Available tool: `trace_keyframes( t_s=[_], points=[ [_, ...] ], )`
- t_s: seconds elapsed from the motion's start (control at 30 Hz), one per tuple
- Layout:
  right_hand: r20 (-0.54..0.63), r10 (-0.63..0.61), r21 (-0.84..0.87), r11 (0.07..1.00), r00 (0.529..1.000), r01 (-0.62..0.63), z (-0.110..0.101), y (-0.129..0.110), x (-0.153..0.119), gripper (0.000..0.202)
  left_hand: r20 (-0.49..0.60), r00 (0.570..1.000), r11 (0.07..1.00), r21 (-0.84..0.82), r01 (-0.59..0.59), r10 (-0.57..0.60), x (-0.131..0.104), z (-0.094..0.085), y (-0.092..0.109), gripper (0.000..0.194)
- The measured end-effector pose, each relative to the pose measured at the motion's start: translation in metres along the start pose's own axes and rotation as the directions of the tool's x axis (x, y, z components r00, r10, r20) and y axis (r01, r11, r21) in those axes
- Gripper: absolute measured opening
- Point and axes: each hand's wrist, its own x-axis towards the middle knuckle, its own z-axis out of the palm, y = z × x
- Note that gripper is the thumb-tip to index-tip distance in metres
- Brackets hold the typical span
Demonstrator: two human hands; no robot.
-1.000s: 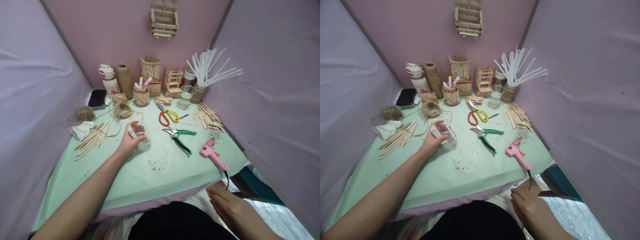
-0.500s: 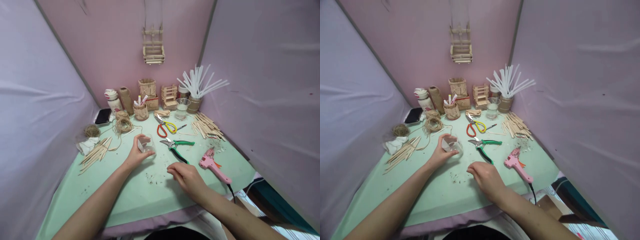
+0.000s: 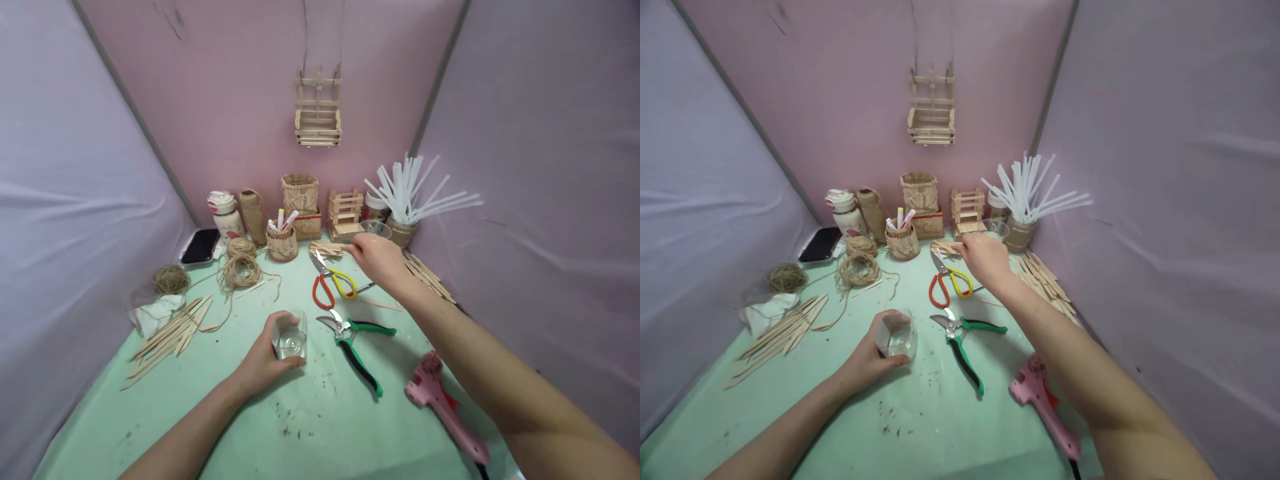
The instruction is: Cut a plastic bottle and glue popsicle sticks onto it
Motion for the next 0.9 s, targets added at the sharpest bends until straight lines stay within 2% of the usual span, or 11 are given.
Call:
trace_keyframes(
  t_s=[0.07,0.13,0.2,0.27,0.33,0.4,0.5,0.6,0.7,0.77,0.9],
  points=[
    [0.152,-0.174,-0.1,0.977,0.973,0.19,0.024,0.001,0.036,0.017,0.011,1.0,1.0,0.018,0.013,-0.013,0.0,-0.001,-0.003,0.068],
    [0.266,-0.259,-0.143,0.942,0.928,0.304,0.044,0.002,0.058,0.02,0.018,1.0,0.999,0.026,0.022,-0.022,-0.001,-0.003,-0.005,0.07],
    [0.307,-0.273,-0.128,0.937,0.912,0.324,0.053,0.01,0.069,0.025,0.018,0.999,0.999,0.032,0.028,-0.028,-0.001,-0.004,-0.007,0.07],
    [0.336,-0.235,-0.081,0.958,0.912,0.277,0.047,0.024,0.07,0.022,0.015,0.999,0.999,0.044,0.028,-0.029,-0.001,-0.004,-0.011,0.069],
    [0.39,-0.155,-0.065,0.979,0.908,0.195,0.033,0.042,0.065,0.02,0.009,1.0,0.998,0.06,0.029,-0.03,-0.001,-0.004,-0.016,0.068],
    [0.435,-0.03,-0.132,0.987,0.9,0.097,0.017,0.062,0.054,0.031,-0.004,0.999,0.998,0.061,0.035,-0.034,0.0,-0.004,-0.021,0.067],
    [0.517,0.136,-0.253,0.967,0.845,-0.001,0.005,0.089,0.029,0.03,-0.008,1.0,0.998,0.055,0.018,-0.017,0.001,-0.003,-0.025,0.068],
    [0.595,0.222,-0.294,0.955,0.772,-0.049,0.011,0.11,-0.002,0.019,-0.006,1.0,0.998,0.063,-0.03,0.03,0.003,-0.002,-0.025,0.066],
    [0.615,0.29,-0.311,0.944,0.733,-0.113,0.024,0.117,-0.028,0.017,-0.022,0.999,0.996,0.079,-0.048,0.049,0.004,0.0,-0.02,0.064],
    [0.593,0.336,-0.326,0.931,0.732,-0.163,0.032,0.115,-0.039,0.019,-0.029,0.998,0.995,0.079,-0.061,0.063,0.005,0.001,-0.017,0.064],
    [0.507,0.408,-0.351,0.902,0.759,-0.25,0.037,0.108,-0.047,0.016,-0.026,0.997,0.997,0.034,-0.074,0.075,0.007,0.002,-0.012,0.065]
  ],
)
